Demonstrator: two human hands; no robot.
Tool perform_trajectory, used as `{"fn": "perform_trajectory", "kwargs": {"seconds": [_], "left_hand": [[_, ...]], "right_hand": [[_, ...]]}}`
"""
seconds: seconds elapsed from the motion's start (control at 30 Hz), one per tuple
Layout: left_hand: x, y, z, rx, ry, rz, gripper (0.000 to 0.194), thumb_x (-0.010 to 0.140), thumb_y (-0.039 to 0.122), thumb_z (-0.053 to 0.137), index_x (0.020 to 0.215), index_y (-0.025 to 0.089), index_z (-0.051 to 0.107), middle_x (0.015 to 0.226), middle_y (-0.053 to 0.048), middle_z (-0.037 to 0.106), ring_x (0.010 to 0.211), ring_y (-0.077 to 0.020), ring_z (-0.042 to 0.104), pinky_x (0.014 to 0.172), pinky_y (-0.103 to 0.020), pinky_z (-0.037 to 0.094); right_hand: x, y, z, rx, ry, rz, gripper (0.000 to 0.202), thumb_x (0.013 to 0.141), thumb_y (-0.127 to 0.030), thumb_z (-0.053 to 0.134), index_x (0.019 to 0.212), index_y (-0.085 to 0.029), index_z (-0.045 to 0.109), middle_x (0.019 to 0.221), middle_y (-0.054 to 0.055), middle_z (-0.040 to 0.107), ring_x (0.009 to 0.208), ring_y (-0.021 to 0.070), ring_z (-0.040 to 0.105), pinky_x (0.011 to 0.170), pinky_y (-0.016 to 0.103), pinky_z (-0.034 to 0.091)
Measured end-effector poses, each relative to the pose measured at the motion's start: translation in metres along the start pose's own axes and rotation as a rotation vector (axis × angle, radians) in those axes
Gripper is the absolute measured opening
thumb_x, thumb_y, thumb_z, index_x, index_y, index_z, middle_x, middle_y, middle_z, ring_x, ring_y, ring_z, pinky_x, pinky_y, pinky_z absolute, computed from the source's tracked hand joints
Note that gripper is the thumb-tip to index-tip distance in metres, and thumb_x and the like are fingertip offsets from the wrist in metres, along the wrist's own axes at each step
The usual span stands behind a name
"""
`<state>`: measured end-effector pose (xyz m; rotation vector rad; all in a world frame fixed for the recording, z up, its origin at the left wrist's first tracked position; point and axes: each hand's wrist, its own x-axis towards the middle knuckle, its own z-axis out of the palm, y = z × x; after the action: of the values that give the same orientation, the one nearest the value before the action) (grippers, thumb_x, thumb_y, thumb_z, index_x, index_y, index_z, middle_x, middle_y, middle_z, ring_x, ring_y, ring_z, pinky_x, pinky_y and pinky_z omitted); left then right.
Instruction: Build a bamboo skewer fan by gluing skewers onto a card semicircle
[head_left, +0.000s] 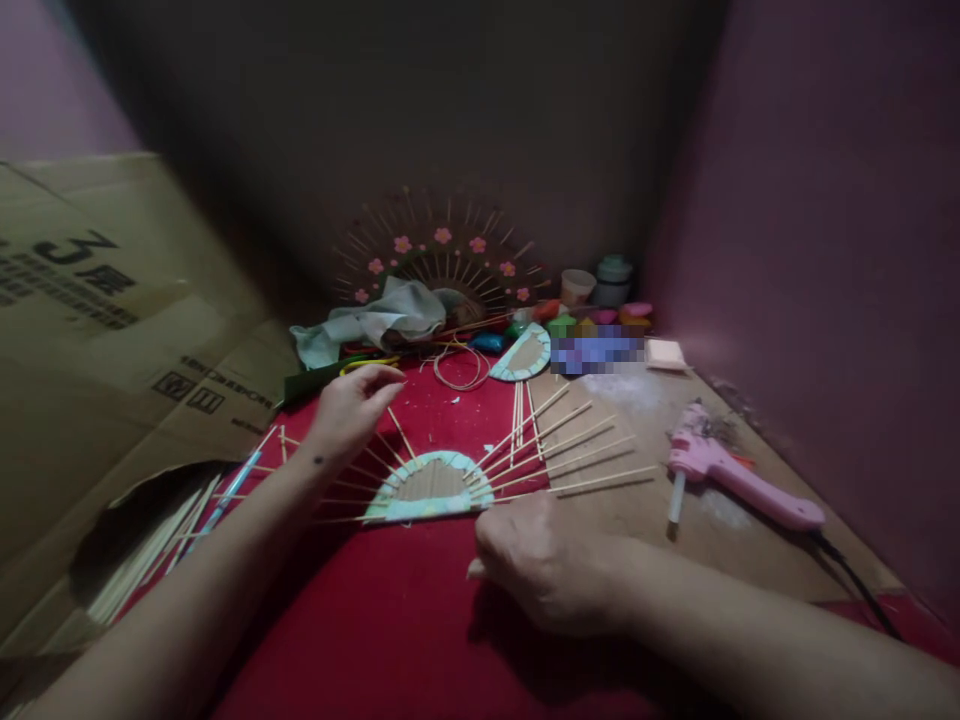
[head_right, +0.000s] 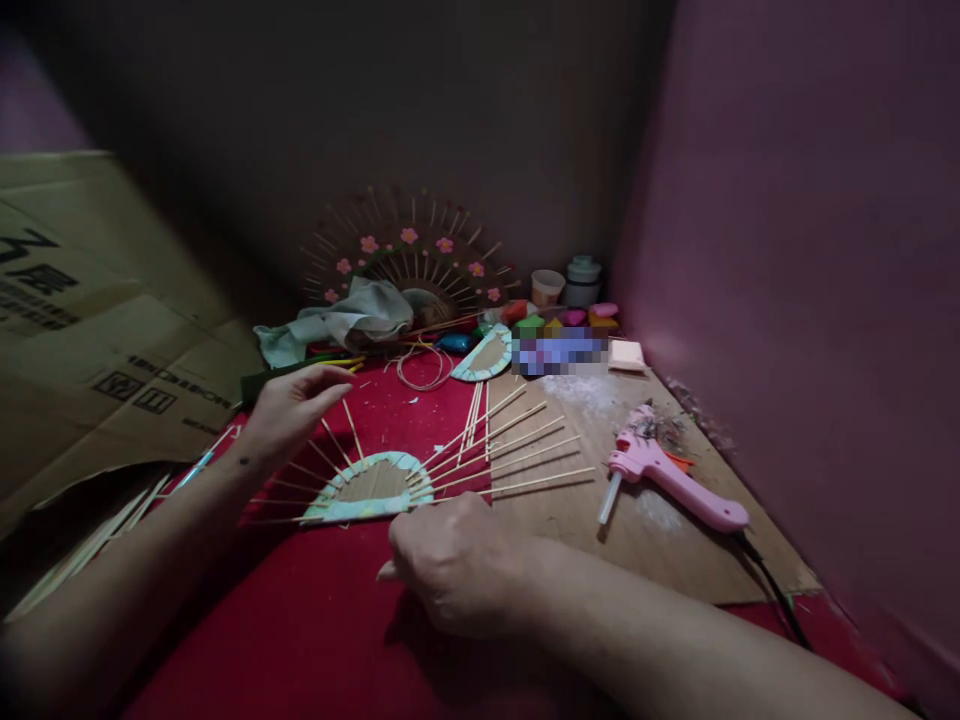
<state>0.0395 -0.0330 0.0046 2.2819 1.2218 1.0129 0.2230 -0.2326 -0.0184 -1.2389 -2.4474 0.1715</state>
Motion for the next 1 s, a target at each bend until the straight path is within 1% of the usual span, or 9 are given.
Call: {"fn": "perform_trajectory", "kwargs": {"seconds": [0.07,0.17,0.27,0.37,0.5,0.67,0.77,0.87,1.0], "left_hand": [[0.01,0.023,0.014,0.076,-0.216,0.031,0.027,0.074,0.037,0.057,0.086,0.016,0.07,0.086,-0.005,0.073,0.081,-0.0196,0.065,0.079,-0.029,0.048],[0.024,0.058,0.04,0.237,-0.501,0.05,0.028,0.075,0.034,0.054,0.087,0.017,0.072,0.087,-0.004,0.073,0.081,-0.0181,0.066,0.074,-0.025,0.047],[0.033,0.082,0.07,0.332,-0.606,0.039,0.026,0.072,0.033,0.054,0.08,0.016,0.073,0.076,-0.004,0.071,0.073,-0.0179,0.065,0.063,-0.024,0.045],[0.038,0.09,0.093,0.434,-0.664,0.001,0.026,0.068,0.033,0.056,0.074,0.014,0.072,0.067,-0.007,0.068,0.063,-0.019,0.062,0.053,-0.025,0.041],[0.045,0.091,0.109,0.563,-0.692,-0.027,0.036,0.064,0.033,0.059,0.089,0.012,0.072,0.078,-0.011,0.07,0.07,-0.0224,0.065,0.053,-0.024,0.043],[0.055,0.097,0.117,0.704,-0.695,-0.036,0.046,0.064,0.03,0.059,0.106,0.014,0.069,0.099,-0.016,0.07,0.085,-0.0283,0.067,0.062,-0.028,0.049],[0.063,0.103,0.113,0.79,-0.688,-0.045,0.047,0.065,0.027,0.057,0.108,0.012,0.069,0.103,-0.021,0.069,0.091,-0.0327,0.067,0.067,-0.033,0.05],[0.077,0.103,0.1,0.86,-0.699,-0.052,0.041,0.063,0.022,0.058,0.099,0.01,0.071,0.098,-0.023,0.07,0.09,-0.0343,0.067,0.068,-0.035,0.05],[0.094,0.088,0.074,0.889,-0.737,-0.048,0.022,0.054,0.015,0.064,0.074,0.014,0.073,0.074,-0.016,0.072,0.079,-0.0293,0.067,0.065,-0.03,0.047]], "right_hand": [[0.002,-0.003,-0.005,0.001,-0.139,0.022,0.024,0.095,-0.036,0.047,0.083,-0.016,0.053,0.068,0.004,0.062,0.053,0.0123,0.047,0.046,0.026,0.02],[0.004,-0.006,-0.009,0.02,-0.222,0.012,0.025,0.097,-0.037,0.042,0.088,-0.016,0.052,0.075,0.006,0.066,0.059,0.0135,0.053,0.048,0.027,0.021],[0.003,-0.005,-0.009,0.034,-0.23,0.005,0.025,0.098,-0.037,0.039,0.091,-0.016,0.051,0.079,0.006,0.068,0.064,0.015,0.058,0.049,0.027,0.023],[0.002,-0.002,-0.009,0.043,-0.22,0.003,0.026,0.098,-0.038,0.038,0.092,-0.016,0.051,0.082,0.006,0.068,0.067,0.016,0.059,0.049,0.028,0.024],[0.003,-0.001,-0.01,0.031,-0.209,0.006,0.029,0.098,-0.04,0.037,0.093,-0.016,0.052,0.083,0.006,0.068,0.069,0.0172,0.061,0.048,0.029,0.023],[0.003,0.0,-0.013,0.041,-0.19,0.025,0.028,0.098,-0.039,0.037,0.094,-0.016,0.053,0.086,0.006,0.069,0.071,0.0169,0.061,0.049,0.03,0.024],[0.004,0.0,-0.015,0.039,-0.175,0.04,0.027,0.098,-0.038,0.038,0.096,-0.016,0.053,0.09,0.005,0.069,0.073,0.0164,0.061,0.049,0.03,0.023],[0.004,0.001,-0.015,0.04,-0.183,0.057,0.027,0.098,-0.039,0.038,0.095,-0.016,0.053,0.09,0.005,0.069,0.072,0.016,0.061,0.048,0.03,0.022],[0.003,0.001,-0.013,0.036,-0.165,0.081,0.032,0.099,-0.042,0.036,0.089,-0.018,0.055,0.083,0.004,0.07,0.067,0.0149,0.06,0.047,0.029,0.019]]}}
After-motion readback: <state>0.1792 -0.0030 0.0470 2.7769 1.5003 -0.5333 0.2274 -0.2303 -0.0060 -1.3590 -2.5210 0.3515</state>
